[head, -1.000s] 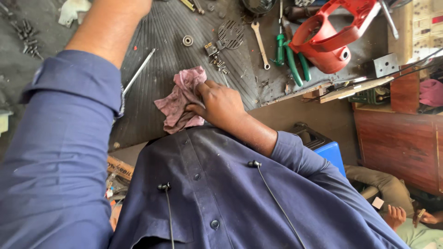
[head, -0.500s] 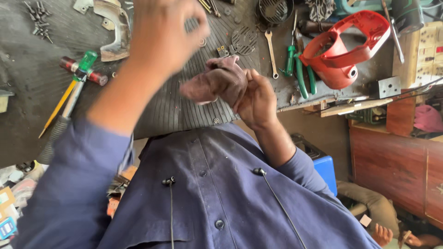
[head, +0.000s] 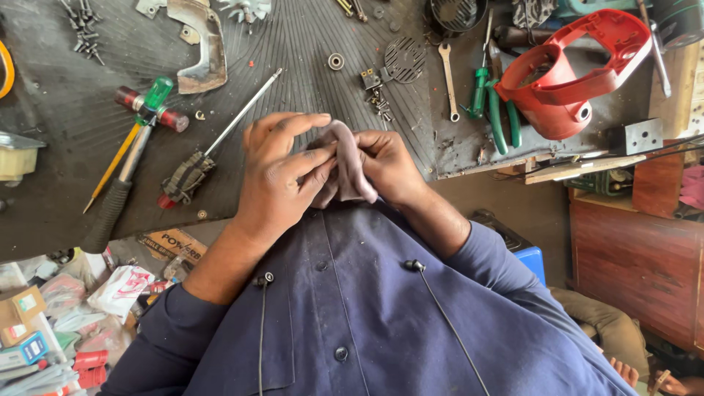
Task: The person uses two screwdrivers to pry and remove a small metal ring from a red plastic housing. They then clean the ring with a cloth, apply grease with a small brush, and wipe it again. Finally, they place the ring onto a metal gear and use a hammer to tap it into place.
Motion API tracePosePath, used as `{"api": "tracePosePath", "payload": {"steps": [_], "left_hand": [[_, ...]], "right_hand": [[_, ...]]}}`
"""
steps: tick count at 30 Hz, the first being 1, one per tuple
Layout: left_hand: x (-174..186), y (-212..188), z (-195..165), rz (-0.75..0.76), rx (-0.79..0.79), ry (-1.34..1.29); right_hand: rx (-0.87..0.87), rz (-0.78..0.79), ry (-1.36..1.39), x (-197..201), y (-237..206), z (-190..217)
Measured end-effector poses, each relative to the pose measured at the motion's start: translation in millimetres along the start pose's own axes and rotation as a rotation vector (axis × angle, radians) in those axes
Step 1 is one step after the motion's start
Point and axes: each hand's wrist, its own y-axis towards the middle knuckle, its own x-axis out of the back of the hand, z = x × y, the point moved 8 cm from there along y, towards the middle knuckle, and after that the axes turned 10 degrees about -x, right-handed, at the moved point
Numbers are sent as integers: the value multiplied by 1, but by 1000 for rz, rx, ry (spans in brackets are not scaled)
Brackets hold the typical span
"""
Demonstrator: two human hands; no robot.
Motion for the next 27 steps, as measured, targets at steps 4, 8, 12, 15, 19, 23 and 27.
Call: {"api": "tracePosePath", "payload": {"steps": [4,8,12,15,19,23,27], "left_hand": [[-1,-13,7,-68,122,-63],[-7,-12,9,-57,152,-180],[-8,-6,7,-78,130,-220],[-12,-5,11,-69,169,-261],[-16,-4,15,-89,173,-331],[-13,0,14,-58,118,-237],[-13,2,14,16,88,-151]], "right_hand": [[-15,22,136,-5,6,-7],[-78,227,419,-23,3,2],[-155,261,554,-32,3,9],[-192,225,647,-29,7,9],[-148,137,579,-18,12,4],[-126,88,390,-14,13,-7],[-80,45,287,-7,17,-9]]}}
